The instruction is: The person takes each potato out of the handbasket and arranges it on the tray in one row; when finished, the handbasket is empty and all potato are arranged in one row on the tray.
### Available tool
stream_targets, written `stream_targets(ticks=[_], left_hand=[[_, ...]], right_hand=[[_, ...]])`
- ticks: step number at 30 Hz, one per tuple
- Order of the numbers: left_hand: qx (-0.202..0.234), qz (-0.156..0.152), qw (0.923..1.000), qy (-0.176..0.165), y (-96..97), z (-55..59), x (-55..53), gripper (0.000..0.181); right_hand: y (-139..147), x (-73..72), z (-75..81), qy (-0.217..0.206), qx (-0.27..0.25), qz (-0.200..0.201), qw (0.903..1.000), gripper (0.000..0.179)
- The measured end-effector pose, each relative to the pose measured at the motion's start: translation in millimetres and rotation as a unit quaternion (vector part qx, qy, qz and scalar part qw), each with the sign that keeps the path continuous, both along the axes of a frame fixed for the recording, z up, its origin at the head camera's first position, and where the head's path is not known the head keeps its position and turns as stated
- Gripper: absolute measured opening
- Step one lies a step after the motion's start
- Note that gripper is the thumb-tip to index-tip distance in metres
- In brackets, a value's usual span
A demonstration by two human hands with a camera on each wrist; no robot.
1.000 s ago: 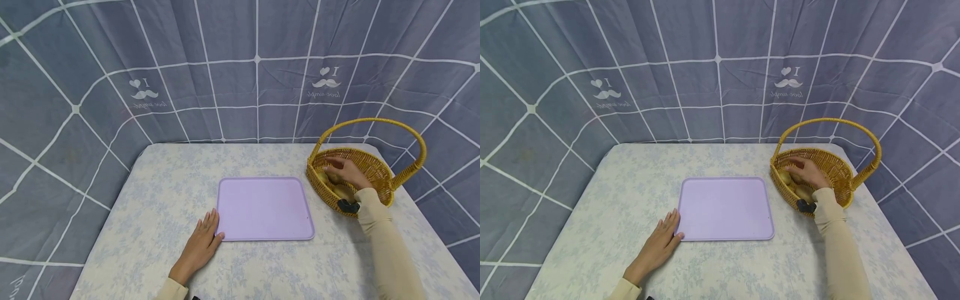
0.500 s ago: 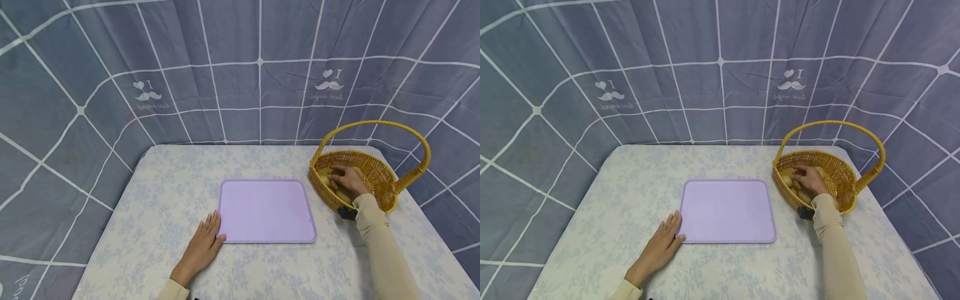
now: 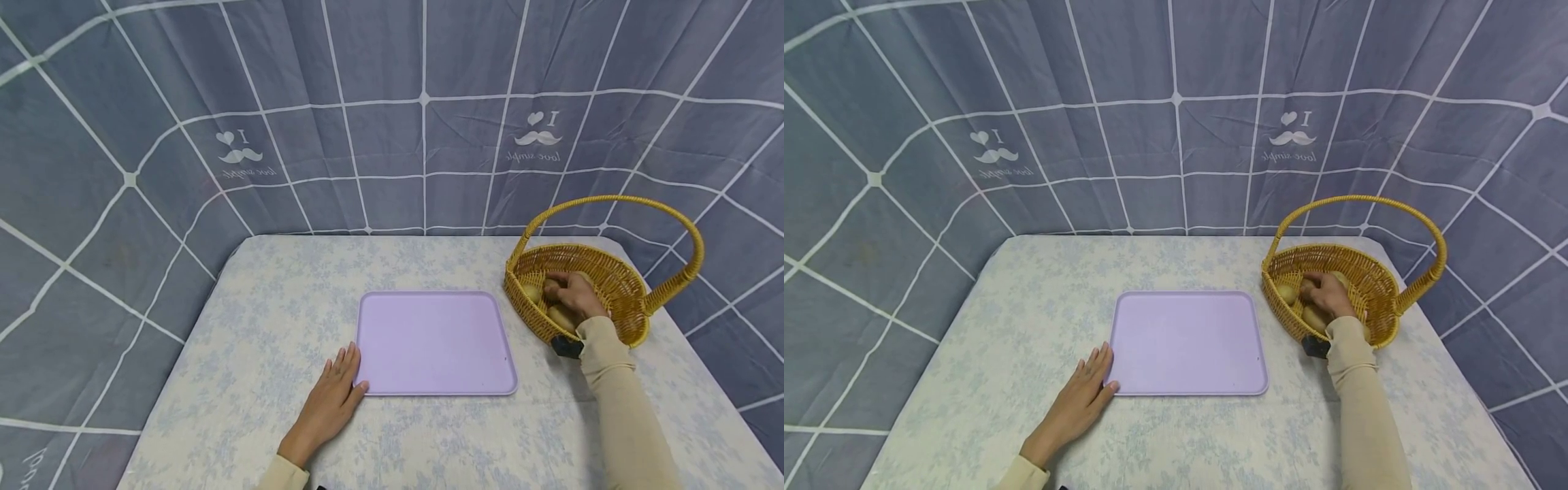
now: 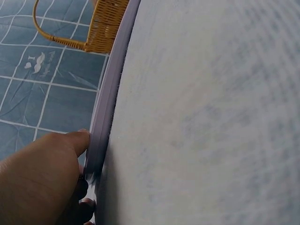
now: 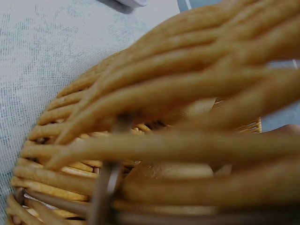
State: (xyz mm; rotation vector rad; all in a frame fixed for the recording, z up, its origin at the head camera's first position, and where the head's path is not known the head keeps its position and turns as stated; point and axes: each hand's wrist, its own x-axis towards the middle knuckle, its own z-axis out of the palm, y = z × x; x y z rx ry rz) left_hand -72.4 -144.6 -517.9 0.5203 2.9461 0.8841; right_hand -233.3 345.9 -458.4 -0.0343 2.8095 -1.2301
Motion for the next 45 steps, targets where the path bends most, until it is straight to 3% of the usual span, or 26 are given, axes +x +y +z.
stream_targets(ticks=[4,11,15,18,21,23,26,28,32,35,39,45], left_hand=[[0.001,0.000,1.0000,0.004,-0.2,-0.4,0.6,0.064],[0.002,0.003,1.0000,-0.002,-0.2,-1.9,0.0,0.064],[0.001,0.003,1.0000,0.001,-0.1,-2.1,0.0,0.063],[0.001,0.004,1.0000,0.000,-0.1,-2.1,0.3,0.064],[0.002,0.005,1.0000,-0.001,-0.6,-2.2,0.5,0.065],[0.004,0.005,1.0000,-0.001,-0.9,-2.1,0.6,0.065],[0.004,0.003,1.0000,0.006,-0.9,-2.1,0.4,0.065],[0.004,0.002,0.9999,0.013,-0.5,-2.3,0.0,0.064],[0.006,0.002,0.9997,0.022,-0.1,-2.8,-0.9,0.064],[0.006,0.002,0.9997,0.024,-0.2,-2.6,-1.1,0.064],[0.006,0.001,0.9997,0.023,-0.2,-2.3,-0.6,0.064],[0.007,0.001,0.9998,0.016,-0.3,-2.8,0.5,0.063]], right_hand=[[-0.4,-0.5,-1.6,0.018,0.022,-0.003,0.9996,0.047],[-1.7,4.6,4.1,-0.014,-0.052,-0.011,0.9985,0.052],[-4.0,13.3,15.9,0.002,-0.058,-0.039,0.9975,0.052],[-5.9,20.9,24.3,0.024,-0.095,-0.065,0.9931,0.053],[1.3,20.0,12.5,0.064,-0.178,-0.073,0.9793,0.057],[-6.3,28.8,20.8,0.083,-0.190,-0.068,0.9759,0.058],[-25.1,44.9,38.8,0.115,-0.182,-0.048,0.9754,0.059],[-48.5,61.6,64.0,0.125,-0.157,-0.038,0.9789,0.056],[-74.8,67.0,70.2,0.151,-0.210,0.007,0.9658,0.053],[-99.0,65.9,68.6,0.152,-0.248,0.044,0.9559,0.052],[-137.7,61.0,58.0,0.151,-0.260,0.094,0.9490,0.049],[-197.5,58.0,35.6,0.122,-0.255,0.128,0.9507,0.048]])
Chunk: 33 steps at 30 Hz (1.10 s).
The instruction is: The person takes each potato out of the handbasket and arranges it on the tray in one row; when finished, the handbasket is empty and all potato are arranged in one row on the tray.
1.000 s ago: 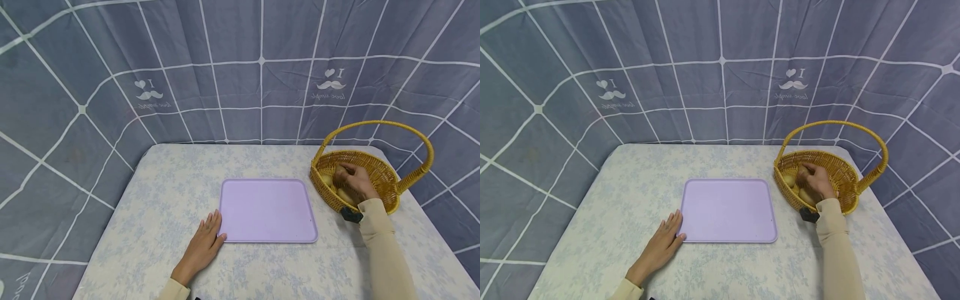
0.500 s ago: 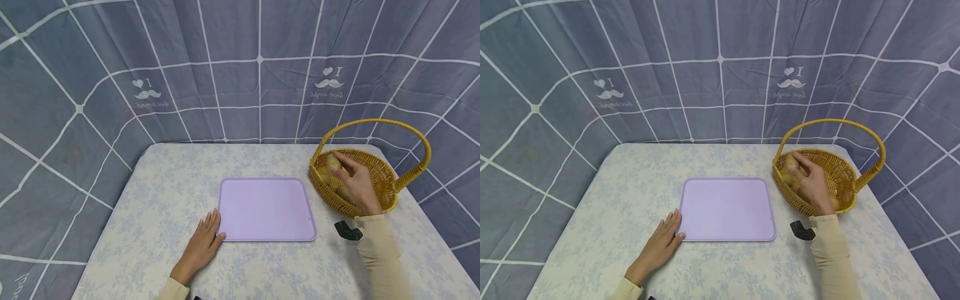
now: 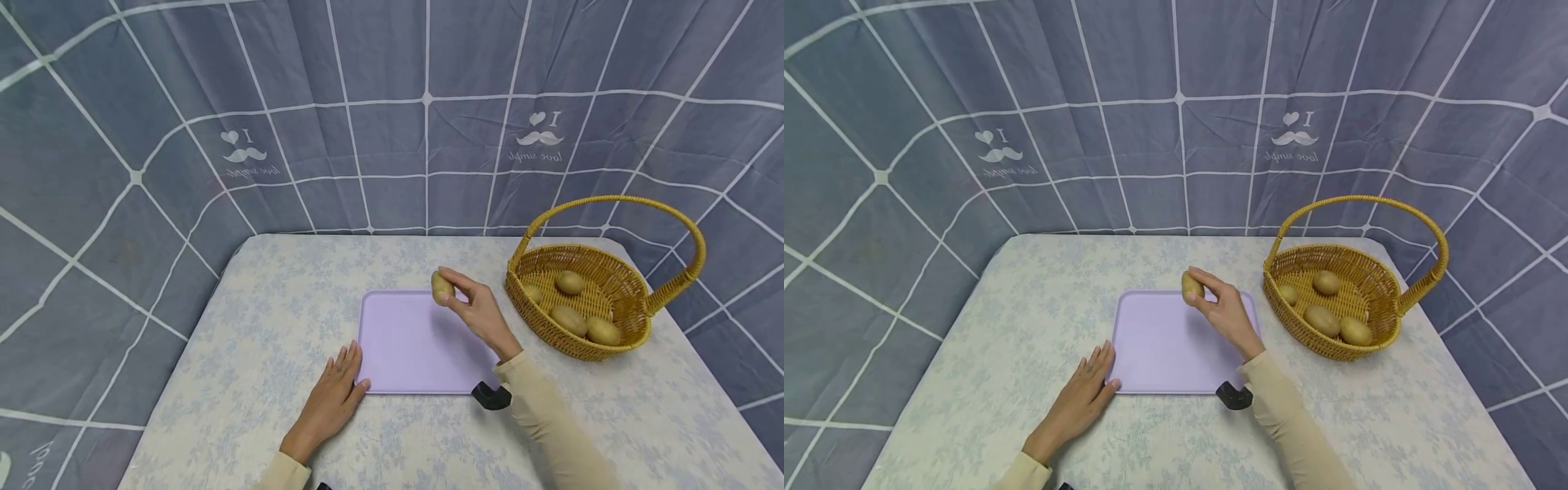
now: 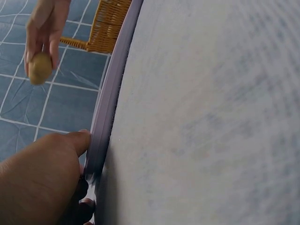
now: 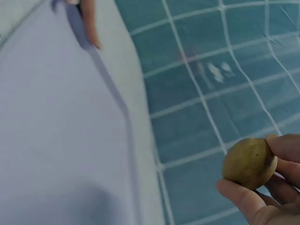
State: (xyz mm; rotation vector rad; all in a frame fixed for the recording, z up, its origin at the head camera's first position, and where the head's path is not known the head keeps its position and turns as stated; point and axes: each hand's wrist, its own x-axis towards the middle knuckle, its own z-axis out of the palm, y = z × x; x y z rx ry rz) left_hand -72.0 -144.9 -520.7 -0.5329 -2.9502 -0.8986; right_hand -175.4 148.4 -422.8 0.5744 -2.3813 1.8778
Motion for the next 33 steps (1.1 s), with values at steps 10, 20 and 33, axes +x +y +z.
stream_targets(ticks=[10,20,33], left_hand=[[-0.001,0.002,1.0000,0.005,0.5,-1.2,-0.4,0.064],[-0.002,-0.002,1.0000,-0.003,0.3,0.2,1.0,0.064],[-0.005,0.003,1.0000,0.006,0.2,-0.8,0.4,0.064]], right_hand=[[-77.6,6.4,-49.1,0.015,0.099,0.014,0.9949,0.045],[-106.0,12.3,-73.1,0.021,0.175,0.046,0.9832,0.047],[-113.6,13.5,-69.9,0.051,0.261,0.040,0.9631,0.048]])
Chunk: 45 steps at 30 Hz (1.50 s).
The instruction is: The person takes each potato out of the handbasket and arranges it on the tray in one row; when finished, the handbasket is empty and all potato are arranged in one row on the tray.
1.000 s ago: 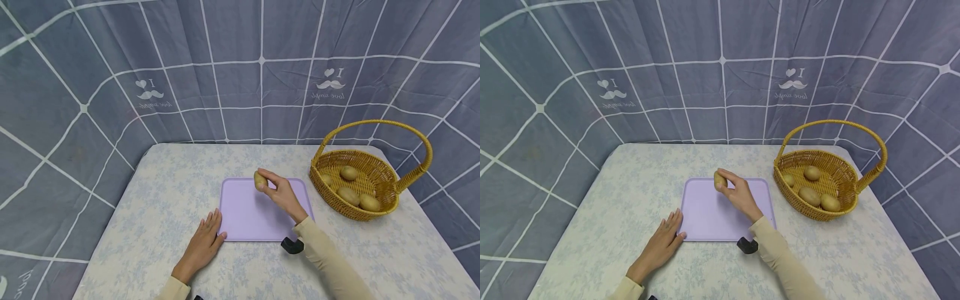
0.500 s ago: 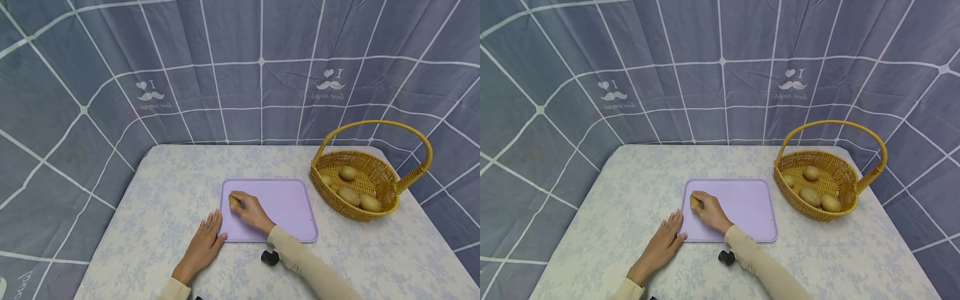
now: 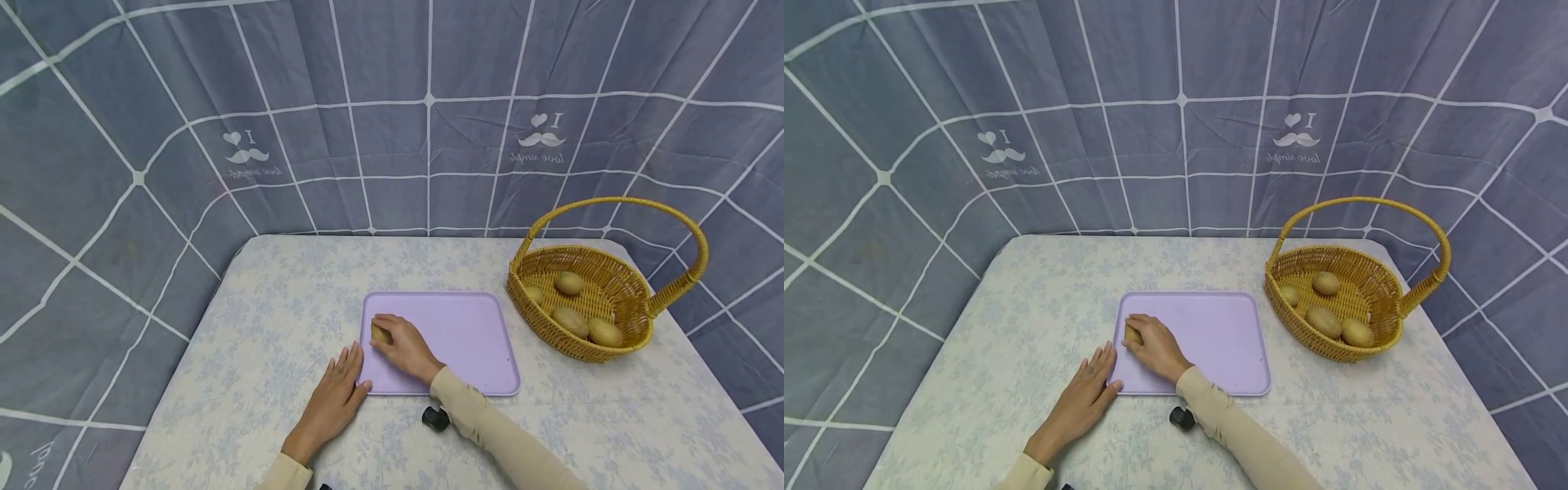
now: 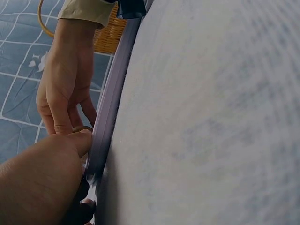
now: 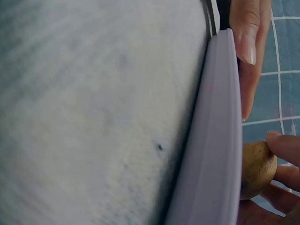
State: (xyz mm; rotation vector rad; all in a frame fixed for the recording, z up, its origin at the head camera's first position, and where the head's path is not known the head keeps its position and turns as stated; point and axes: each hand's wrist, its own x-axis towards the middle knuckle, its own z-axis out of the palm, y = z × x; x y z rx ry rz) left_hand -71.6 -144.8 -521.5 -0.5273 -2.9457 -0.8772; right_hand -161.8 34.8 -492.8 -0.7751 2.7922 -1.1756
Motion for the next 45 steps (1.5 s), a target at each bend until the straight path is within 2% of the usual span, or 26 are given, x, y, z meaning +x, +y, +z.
stream_targets(ticks=[11,23,27,31,36,40,45], left_hand=[[0.005,-0.007,1.0000,-0.005,0.6,1.2,0.2,0.065],[0.008,-0.008,0.9999,-0.003,1.1,-0.2,0.4,0.065],[0.008,-0.009,0.9999,0.000,1.2,0.1,0.3,0.065],[0.004,-0.007,1.0000,-0.001,0.8,0.1,0.1,0.064],[0.001,-0.003,1.0000,-0.009,0.4,0.1,-0.5,0.064],[0.004,-0.002,1.0000,-0.006,0.0,-0.2,-0.4,0.064],[0.004,0.001,0.9999,-0.014,-0.9,-0.8,-0.2,0.064]], right_hand=[[2.1,-2.6,-1.2,0.014,0.027,0.019,0.9994,0.047],[3.9,-2.9,-0.3,0.015,0.030,0.017,0.9993,0.045],[9.0,-2.7,3.4,0.016,0.016,0.020,0.9995,0.046],[20.4,-3.7,13.0,0.022,-0.010,0.019,0.9995,0.049],[47.7,-6.1,33.0,0.038,-0.040,0.000,0.9985,0.050],[81.8,-9.2,55.0,0.050,-0.072,-0.035,0.9956,0.050],[135.6,-12.5,83.0,0.063,-0.119,-0.086,0.9871,0.051]])
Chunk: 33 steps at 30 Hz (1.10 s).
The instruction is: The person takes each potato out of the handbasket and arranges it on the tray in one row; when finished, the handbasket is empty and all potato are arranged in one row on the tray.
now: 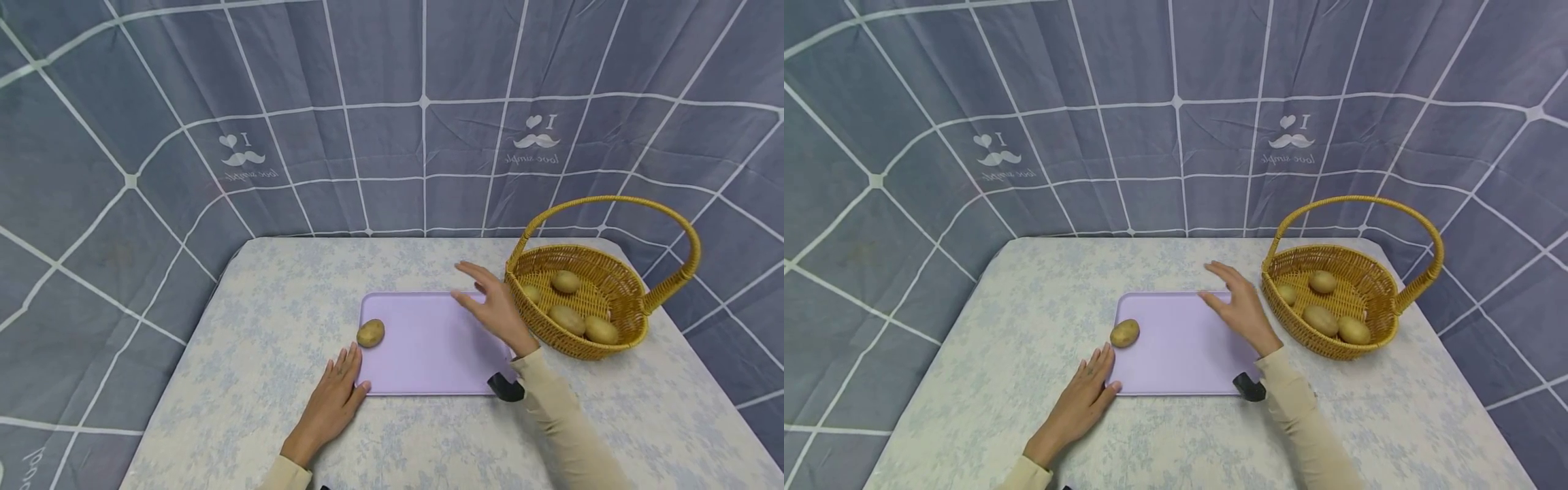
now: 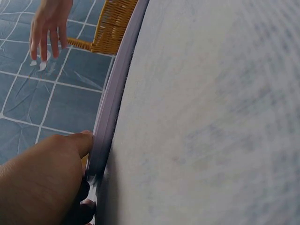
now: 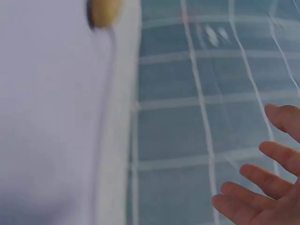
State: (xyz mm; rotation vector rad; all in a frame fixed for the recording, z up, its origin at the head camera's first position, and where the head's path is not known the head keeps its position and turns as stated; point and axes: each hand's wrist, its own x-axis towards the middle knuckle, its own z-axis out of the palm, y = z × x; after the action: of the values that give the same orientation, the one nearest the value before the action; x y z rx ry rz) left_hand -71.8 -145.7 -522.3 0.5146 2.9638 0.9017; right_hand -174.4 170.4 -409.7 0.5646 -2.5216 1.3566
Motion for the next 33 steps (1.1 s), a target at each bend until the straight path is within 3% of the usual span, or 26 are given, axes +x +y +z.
stream_targets(ticks=[7,14,20,26,33], left_hand=[[0.002,0.000,1.0000,0.001,-0.4,-0.9,0.7,0.064],[0.002,0.003,1.0000,0.000,-0.4,-2.1,0.8,0.064],[0.005,0.000,1.0000,0.000,-0.1,-2.8,1.8,0.065],[0.002,0.002,0.9999,0.010,0.0,-1.9,1.4,0.064],[0.001,0.000,1.0000,0.002,0.5,-0.2,-0.3,0.065]], right_hand=[[69.5,0.5,26.0,0.003,-0.029,-0.079,0.9965,0.054],[122.0,-12.2,32.7,-0.062,-0.020,-0.147,0.9870,0.061],[153.5,-28.9,25.6,-0.109,-0.007,-0.146,0.9833,0.069],[166.7,-50.9,11.8,-0.145,0.025,-0.124,0.9813,0.071],[169.7,-65.7,-8.4,-0.220,0.082,-0.109,0.9660,0.071]])
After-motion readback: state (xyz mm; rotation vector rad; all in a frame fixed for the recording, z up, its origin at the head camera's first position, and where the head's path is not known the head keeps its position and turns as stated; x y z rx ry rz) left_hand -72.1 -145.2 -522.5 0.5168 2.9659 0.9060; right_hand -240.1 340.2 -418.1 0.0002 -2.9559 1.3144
